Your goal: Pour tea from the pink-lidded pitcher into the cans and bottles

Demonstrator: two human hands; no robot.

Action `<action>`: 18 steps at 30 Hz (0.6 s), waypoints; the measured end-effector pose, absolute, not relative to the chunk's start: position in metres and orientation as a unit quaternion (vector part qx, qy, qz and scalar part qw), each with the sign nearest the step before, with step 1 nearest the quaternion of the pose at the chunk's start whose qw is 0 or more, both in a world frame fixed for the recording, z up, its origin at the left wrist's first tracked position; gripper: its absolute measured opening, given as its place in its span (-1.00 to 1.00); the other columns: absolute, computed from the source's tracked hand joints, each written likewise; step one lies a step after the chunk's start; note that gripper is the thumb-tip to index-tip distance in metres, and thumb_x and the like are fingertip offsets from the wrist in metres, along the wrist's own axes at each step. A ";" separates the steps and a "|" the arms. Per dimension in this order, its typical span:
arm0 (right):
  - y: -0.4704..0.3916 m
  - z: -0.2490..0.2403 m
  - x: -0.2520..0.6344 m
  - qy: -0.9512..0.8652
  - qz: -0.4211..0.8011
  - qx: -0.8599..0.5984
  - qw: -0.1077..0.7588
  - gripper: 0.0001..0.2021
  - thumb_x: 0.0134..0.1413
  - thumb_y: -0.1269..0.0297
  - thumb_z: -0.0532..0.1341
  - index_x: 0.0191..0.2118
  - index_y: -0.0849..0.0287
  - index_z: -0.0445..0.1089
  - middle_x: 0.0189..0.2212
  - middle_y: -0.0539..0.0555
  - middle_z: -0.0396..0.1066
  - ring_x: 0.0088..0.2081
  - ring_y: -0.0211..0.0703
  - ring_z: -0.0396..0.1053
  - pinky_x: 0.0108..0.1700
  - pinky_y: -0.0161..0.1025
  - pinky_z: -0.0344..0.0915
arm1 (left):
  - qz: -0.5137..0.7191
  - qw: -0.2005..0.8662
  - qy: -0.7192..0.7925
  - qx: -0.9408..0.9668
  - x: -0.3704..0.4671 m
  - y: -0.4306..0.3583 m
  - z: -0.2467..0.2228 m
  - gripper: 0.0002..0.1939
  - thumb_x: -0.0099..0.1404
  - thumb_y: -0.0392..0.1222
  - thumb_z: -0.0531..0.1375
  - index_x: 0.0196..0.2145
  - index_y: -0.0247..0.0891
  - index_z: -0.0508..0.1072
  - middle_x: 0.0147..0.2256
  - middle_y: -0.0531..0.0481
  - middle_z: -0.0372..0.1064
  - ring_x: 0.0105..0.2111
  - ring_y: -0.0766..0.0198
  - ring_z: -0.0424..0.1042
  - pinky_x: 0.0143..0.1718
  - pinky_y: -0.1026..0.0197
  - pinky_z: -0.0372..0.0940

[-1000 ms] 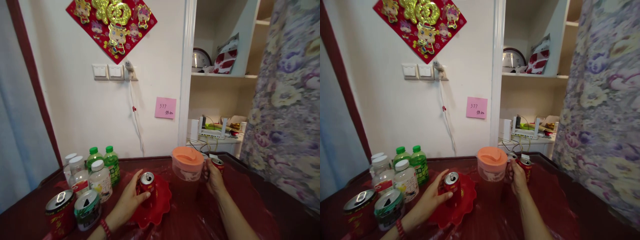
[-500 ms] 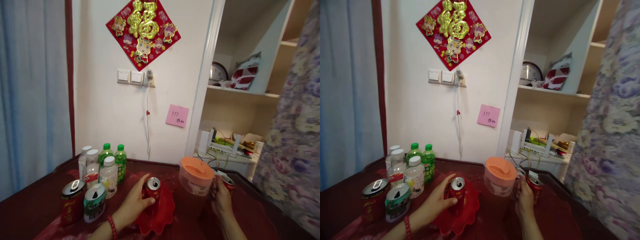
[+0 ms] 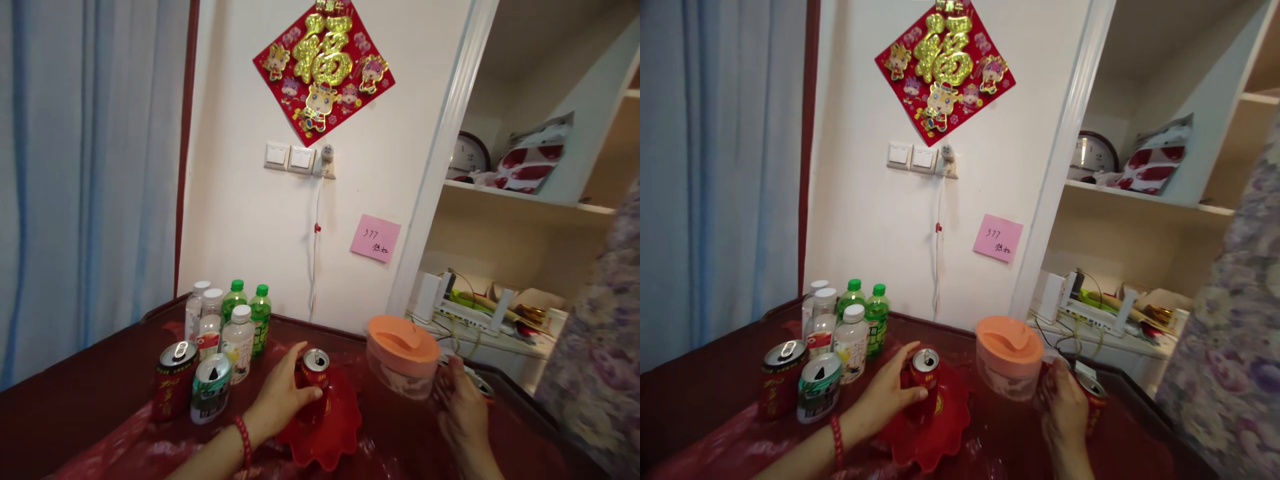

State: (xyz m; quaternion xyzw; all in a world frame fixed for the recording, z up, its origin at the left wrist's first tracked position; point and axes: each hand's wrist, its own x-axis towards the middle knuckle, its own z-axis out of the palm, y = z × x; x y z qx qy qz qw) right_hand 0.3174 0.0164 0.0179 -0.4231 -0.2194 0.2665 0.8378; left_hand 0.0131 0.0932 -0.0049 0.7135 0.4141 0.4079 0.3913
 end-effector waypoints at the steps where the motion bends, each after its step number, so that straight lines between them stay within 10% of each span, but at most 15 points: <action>1: 0.015 0.020 0.317 -0.220 0.266 -0.423 0.838 -0.32 -0.23 -0.29 0.50 -0.60 0.11 0.09 -0.71 -0.20 -0.03 -0.72 -0.43 -0.07 -0.69 -0.40 -0.07 | 0.409 0.390 0.418 0.711 0.013 0.093 -0.004 -0.10 0.00 -0.27 0.39 0.30 -0.23 0.26 0.32 -0.30 0.29 0.33 -0.13 0.26 0.39 -0.10 0.06; 18: 0.006 0.043 0.304 -0.273 0.235 -0.464 0.809 -0.36 -0.32 -0.25 0.54 -0.55 0.12 0.19 -0.68 -0.20 0.03 -0.68 -0.41 -0.01 -0.69 -0.39 -0.06 | 0.381 0.345 0.484 0.709 0.014 0.085 0.007 -0.06 -0.01 -0.31 0.45 0.31 -0.29 0.23 0.31 -0.29 0.29 0.30 -0.08 0.28 0.35 -0.02 0.12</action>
